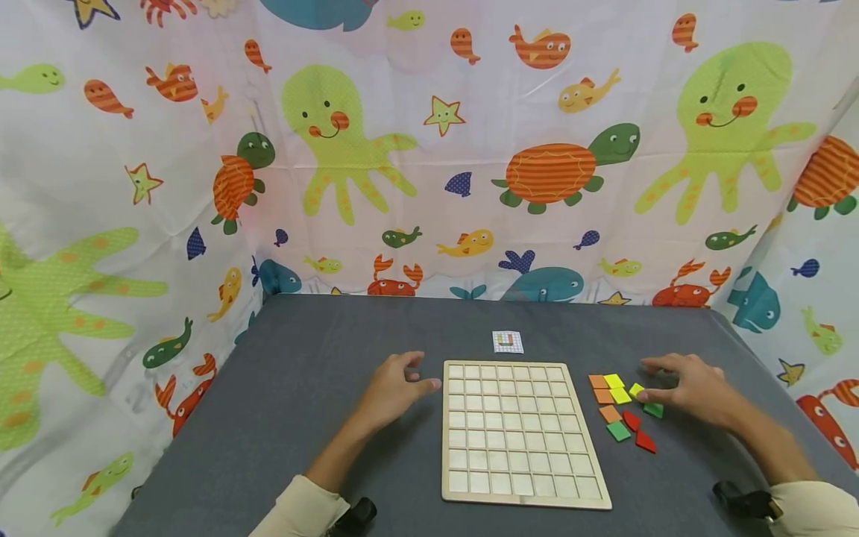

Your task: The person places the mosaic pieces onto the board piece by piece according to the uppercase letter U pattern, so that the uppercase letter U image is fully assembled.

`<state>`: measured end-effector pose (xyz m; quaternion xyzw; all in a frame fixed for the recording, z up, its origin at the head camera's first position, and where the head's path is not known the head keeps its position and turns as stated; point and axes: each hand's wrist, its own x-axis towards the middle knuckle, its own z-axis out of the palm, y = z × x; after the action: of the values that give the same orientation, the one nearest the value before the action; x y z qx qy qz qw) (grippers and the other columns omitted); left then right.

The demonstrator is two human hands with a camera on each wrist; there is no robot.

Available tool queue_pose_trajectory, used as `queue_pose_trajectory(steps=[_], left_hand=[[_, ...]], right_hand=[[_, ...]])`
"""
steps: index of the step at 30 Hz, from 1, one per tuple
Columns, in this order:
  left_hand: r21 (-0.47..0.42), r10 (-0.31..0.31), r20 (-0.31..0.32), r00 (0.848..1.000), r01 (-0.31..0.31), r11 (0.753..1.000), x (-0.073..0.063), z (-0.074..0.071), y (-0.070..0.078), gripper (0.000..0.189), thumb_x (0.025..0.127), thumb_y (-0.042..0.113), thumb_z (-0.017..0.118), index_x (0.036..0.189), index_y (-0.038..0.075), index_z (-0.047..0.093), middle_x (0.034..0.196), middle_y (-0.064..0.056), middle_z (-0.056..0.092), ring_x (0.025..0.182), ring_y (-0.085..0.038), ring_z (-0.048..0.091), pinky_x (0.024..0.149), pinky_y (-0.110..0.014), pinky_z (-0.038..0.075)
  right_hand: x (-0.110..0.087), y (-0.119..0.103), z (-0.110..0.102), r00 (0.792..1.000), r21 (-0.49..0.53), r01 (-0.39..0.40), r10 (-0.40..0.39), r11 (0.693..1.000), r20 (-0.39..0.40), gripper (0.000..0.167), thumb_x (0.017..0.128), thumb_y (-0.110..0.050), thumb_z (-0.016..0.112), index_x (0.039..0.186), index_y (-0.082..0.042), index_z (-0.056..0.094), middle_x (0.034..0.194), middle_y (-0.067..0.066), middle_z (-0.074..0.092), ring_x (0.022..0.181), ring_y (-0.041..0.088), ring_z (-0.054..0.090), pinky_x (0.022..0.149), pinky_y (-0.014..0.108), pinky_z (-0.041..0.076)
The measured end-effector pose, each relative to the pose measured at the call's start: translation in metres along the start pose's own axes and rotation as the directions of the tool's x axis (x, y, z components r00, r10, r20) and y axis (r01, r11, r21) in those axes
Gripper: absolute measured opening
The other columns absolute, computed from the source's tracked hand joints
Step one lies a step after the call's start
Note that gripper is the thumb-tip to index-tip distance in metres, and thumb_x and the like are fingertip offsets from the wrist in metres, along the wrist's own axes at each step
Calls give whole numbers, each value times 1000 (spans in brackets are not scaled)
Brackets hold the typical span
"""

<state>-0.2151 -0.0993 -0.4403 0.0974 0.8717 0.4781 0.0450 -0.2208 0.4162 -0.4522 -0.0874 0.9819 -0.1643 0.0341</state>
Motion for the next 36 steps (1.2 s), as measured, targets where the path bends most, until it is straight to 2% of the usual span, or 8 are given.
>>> queue_pose_trajectory(steps=[4,8,15,18,26,32,36], left_hand=[[-30,-14,49,999,15,999,-9,8,1,66,95,30,80,148,-1,57,140,-20,60,125,-37,65,99,-53,61],[-117,-34,106,994,47,992,-15,15,-2,68,95,26,80,150,-5,54,143,-23,58,126,-38,64,93,-47,64],[-285,-81,195,977,135,949,-20,24,-6,69,96,19,79,151,-10,48,145,-30,55,104,-33,76,86,-41,67],[-324,-99,204,974,163,932,-21,26,-6,69,95,15,79,151,-10,48,144,-30,54,109,-31,73,83,-39,68],[-332,-100,211,972,168,928,-19,31,-7,67,93,11,80,150,-9,51,141,-26,55,101,-25,72,75,-39,69],[-342,-91,216,972,163,925,-20,31,-7,67,91,6,79,150,-9,51,138,-26,56,98,-24,72,73,-39,69],[-347,-82,211,974,153,925,-20,31,-7,67,88,1,79,148,-10,52,133,-26,57,93,-23,73,70,-39,69]], right_hand=[[-2,-5,3,1000,1,20,-20,1000,2,67,88,-49,82,131,1,71,119,18,72,111,39,57,74,52,38],[-3,-6,7,999,7,33,-33,999,8,57,88,-46,83,125,-3,75,110,8,74,102,30,60,70,44,34],[-5,-6,11,1000,20,25,-26,999,16,43,89,-37,83,119,-7,78,105,5,71,97,27,60,72,46,35],[-6,-7,11,999,22,22,-23,1000,23,40,89,-33,83,118,-7,78,103,4,70,95,25,59,72,45,36],[-7,-9,11,999,-3,48,-48,999,-4,34,88,-28,84,115,-7,80,99,0,70,90,20,56,73,36,39],[-6,-16,8,998,13,57,-56,998,-29,33,89,-26,84,116,-7,80,104,2,73,95,23,60,77,44,51],[-4,-28,8,997,27,58,-57,998,-52,32,90,-26,84,116,-8,81,106,4,73,99,27,60,78,46,52]])
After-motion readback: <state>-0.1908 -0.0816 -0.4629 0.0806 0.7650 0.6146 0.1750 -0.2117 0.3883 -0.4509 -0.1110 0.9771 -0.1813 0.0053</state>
